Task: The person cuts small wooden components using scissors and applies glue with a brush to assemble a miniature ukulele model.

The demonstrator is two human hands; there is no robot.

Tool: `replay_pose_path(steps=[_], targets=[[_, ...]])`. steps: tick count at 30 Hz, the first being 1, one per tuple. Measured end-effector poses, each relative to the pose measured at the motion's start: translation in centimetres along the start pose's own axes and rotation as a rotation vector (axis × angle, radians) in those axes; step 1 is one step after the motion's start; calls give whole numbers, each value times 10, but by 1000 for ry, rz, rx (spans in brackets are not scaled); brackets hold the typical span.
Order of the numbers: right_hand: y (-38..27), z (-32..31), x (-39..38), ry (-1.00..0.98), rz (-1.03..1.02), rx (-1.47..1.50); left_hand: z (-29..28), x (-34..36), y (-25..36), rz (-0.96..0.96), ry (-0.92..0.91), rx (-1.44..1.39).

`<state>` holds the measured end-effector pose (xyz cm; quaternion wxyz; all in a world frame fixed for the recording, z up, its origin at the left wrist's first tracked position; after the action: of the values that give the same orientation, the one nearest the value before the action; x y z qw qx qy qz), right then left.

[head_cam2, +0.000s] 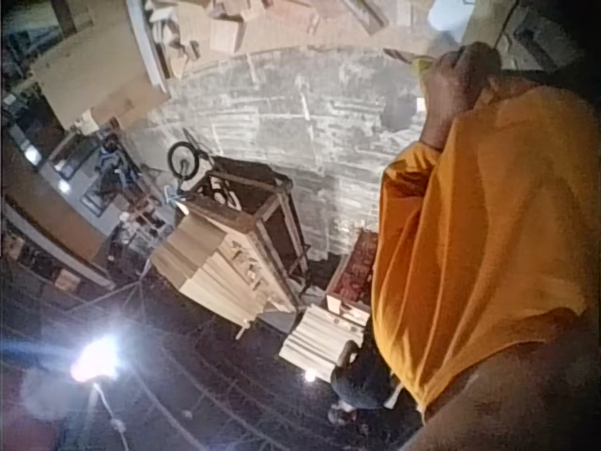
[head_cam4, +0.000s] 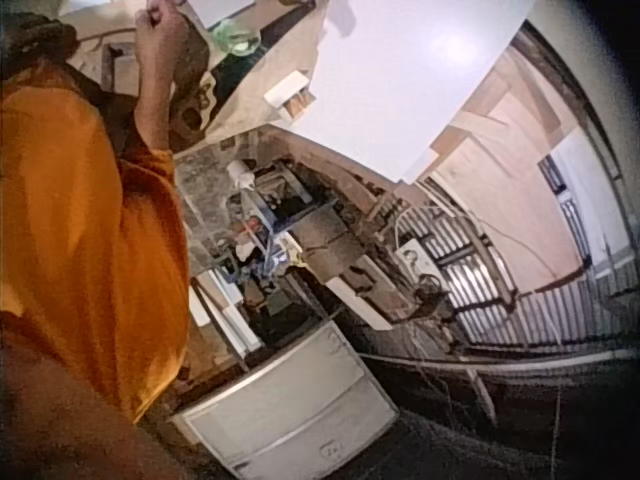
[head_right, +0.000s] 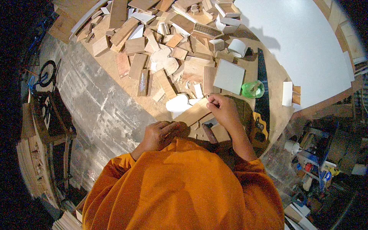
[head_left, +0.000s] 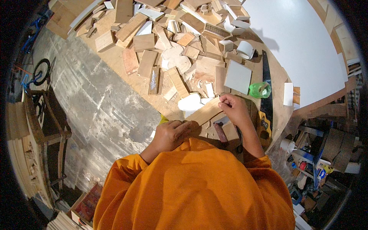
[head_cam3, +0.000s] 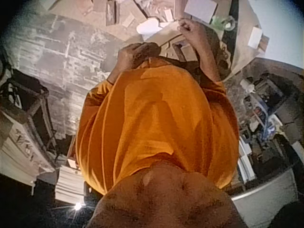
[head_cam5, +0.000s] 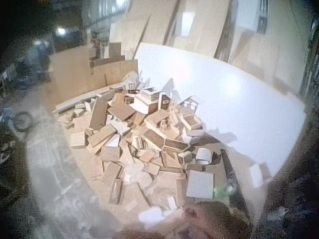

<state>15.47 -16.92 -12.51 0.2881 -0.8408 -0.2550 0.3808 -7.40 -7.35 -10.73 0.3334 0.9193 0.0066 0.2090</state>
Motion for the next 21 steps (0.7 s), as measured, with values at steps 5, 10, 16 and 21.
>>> replay_pose_path(steps=[5, 10, 16, 21], targets=[[4, 0, 1, 12, 32, 52, -3, 2, 1, -16, 3, 8], [9, -2, 2, 32, -15, 41, -4, 1, 0, -31, 29, 3], [6, -2, 2, 25, 48, 50, -6, 1, 0, -32, 40, 18], [4, -2, 1, 22, 56, 59, -7, 2, 1, -34, 35, 21]])
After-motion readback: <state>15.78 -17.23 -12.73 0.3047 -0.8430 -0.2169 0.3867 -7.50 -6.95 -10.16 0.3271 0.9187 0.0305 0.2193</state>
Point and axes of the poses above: each hand's wrist, its own x-axis towards the middle knuckle, its own z-axis out of the palm, y = z × x, the point moved 5 cm from there along x, towards the middle knuckle, and after that the axes turned 14 degrees about z, right-handed, at the moved point
